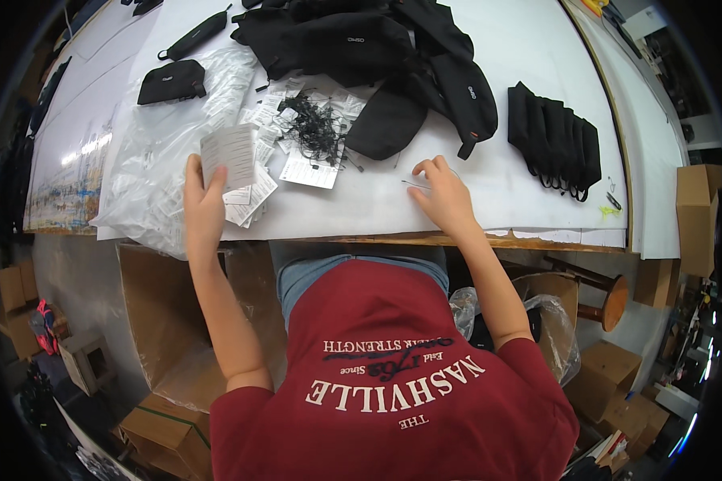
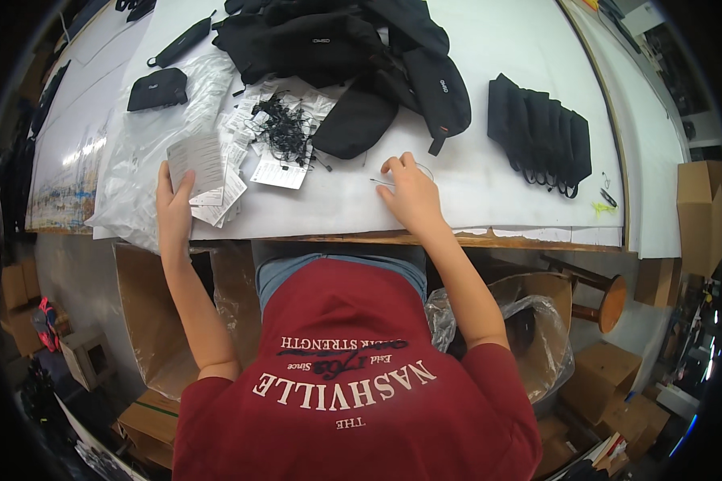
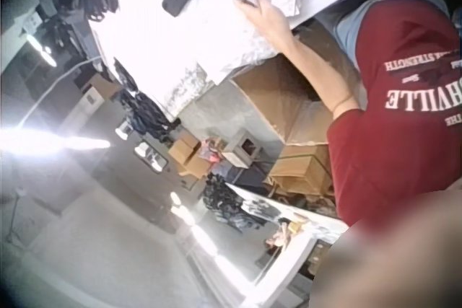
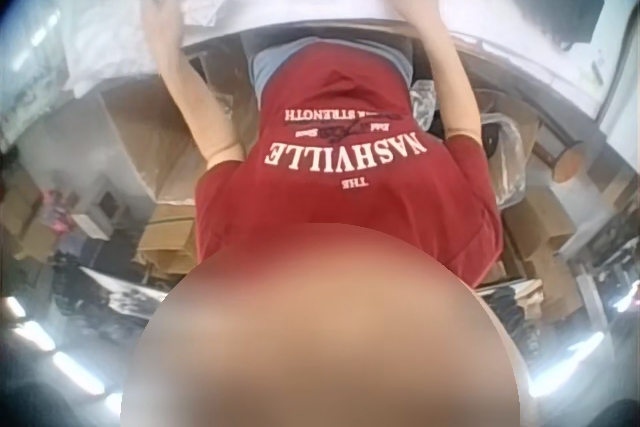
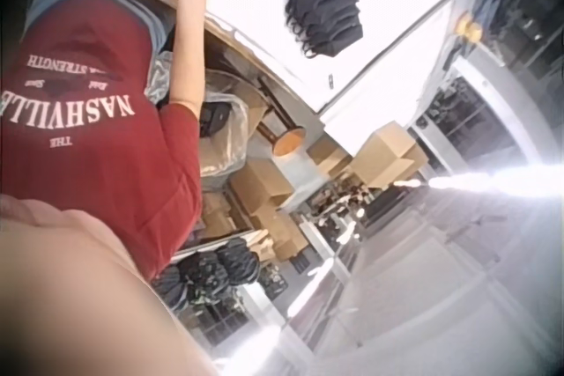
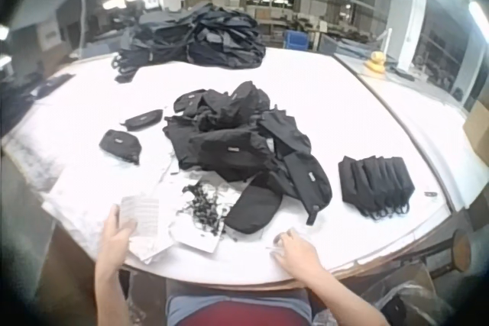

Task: Sorting small black zippered pouches and placing them into a box.

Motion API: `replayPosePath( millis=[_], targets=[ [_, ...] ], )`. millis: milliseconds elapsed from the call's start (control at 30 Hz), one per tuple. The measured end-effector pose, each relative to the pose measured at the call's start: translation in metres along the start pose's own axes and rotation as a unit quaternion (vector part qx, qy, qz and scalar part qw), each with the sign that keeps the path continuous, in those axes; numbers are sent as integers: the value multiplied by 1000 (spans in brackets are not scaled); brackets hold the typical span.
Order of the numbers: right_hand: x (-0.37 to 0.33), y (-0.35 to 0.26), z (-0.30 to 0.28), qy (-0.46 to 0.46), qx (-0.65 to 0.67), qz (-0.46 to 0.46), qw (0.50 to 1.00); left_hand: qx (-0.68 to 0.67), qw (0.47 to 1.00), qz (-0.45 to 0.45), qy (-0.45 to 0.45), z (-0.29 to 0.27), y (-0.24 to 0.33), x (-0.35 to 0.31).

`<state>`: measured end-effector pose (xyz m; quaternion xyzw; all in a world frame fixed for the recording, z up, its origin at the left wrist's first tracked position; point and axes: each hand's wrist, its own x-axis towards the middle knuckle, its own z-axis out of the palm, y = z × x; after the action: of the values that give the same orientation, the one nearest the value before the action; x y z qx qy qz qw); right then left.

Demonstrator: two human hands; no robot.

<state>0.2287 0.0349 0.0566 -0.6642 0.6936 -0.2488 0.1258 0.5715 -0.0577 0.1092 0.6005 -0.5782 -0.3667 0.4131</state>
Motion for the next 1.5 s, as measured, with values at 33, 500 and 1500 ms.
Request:
replayPosePath(
  millis=[33,500,1500],
  targets=[
    [3,2,6,-42,-35,-3,999,-90,996,8,-3,8,12,-6],
    [3,-58,-30,-56,459,30,886,-453,866,-108,-183,85,51,-51],
    [-7,-89,-62,73,414,25,907,-226,960,87,-143,112,68,-92]
  ],
)
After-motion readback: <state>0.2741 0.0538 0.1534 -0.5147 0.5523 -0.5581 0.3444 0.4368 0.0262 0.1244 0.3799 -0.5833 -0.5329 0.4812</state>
